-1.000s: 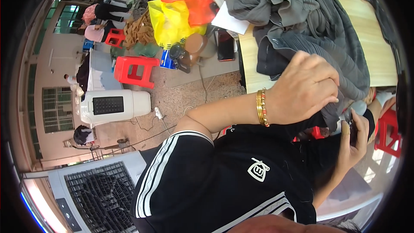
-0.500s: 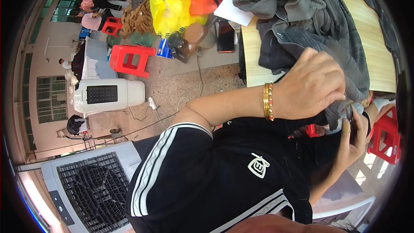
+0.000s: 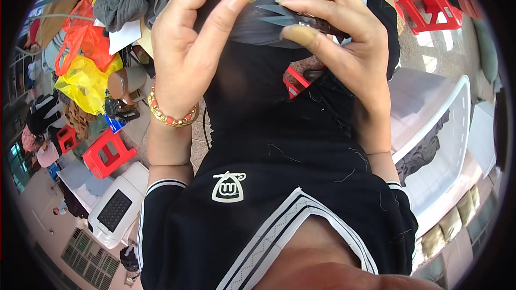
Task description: Trimming loose threads and inspecting hooks on grey garments in a workshop.
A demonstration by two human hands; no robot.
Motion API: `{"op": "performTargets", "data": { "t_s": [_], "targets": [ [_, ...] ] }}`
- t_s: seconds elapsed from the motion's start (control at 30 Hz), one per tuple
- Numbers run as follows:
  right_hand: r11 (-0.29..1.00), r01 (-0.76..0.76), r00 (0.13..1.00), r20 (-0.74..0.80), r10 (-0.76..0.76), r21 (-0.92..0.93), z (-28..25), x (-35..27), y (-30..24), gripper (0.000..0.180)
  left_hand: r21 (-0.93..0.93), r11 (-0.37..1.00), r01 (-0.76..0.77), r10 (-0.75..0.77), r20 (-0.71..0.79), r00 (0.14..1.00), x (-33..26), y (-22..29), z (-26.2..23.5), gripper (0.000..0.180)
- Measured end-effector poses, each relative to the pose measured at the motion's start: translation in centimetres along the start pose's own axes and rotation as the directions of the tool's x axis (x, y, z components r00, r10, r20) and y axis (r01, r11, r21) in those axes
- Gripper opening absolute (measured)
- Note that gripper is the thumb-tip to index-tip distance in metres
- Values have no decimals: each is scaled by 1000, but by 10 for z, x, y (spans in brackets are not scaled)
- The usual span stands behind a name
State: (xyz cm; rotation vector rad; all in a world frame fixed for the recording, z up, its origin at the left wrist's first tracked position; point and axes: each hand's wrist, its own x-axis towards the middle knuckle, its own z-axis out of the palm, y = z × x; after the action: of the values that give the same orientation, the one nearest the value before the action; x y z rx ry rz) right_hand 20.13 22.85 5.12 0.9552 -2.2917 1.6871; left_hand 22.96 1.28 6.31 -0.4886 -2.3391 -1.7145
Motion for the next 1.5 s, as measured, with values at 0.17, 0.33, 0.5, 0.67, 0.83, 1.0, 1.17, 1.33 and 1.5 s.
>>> {"op": "performTargets", "data": {
  "t_s": [0.17,0.33,0.5,0.67,0.83,1.0,1.17,1.33,1.5],
  "targets": [
    [998,-49,998,34,50,-28,0,3,-4,33,50,999,8,-10,35,999,1,2,0,10],
    [987,-150,986,76,145,55,-3,15,-21,28,43,999,5,-6,31,999,1,1,-1,10],
    [981,-180,983,58,176,77,2,15,-18,23,-1,999,42,-42,-38,998,-2,1,-5,13],
    [988,-101,995,26,99,113,3,1,24,30,143,977,159,-142,-123,982,-2,-8,-30,32],
    [912,-315,949,84,304,263,10,-10,36,25,164,968,188,-181,-56,982,-18,-33,-63,26],
    [850,-349,937,153,313,394,-14,-8,35,11,-106,939,327,-335,-76,939,-29,-19,-66,14],
    [929,-284,959,96,268,239,-68,-19,53,13,-112,941,319,-318,30,948,-15,31,-50,15],
    [935,-297,955,78,287,194,-75,-20,62,8,106,935,338,-341,7,940,-10,25,-44,15],
    [900,-382,921,-1,391,210,-53,-24,64,18,121,941,317,-318,-13,948,-8,11,-33,16]
  ]
}}
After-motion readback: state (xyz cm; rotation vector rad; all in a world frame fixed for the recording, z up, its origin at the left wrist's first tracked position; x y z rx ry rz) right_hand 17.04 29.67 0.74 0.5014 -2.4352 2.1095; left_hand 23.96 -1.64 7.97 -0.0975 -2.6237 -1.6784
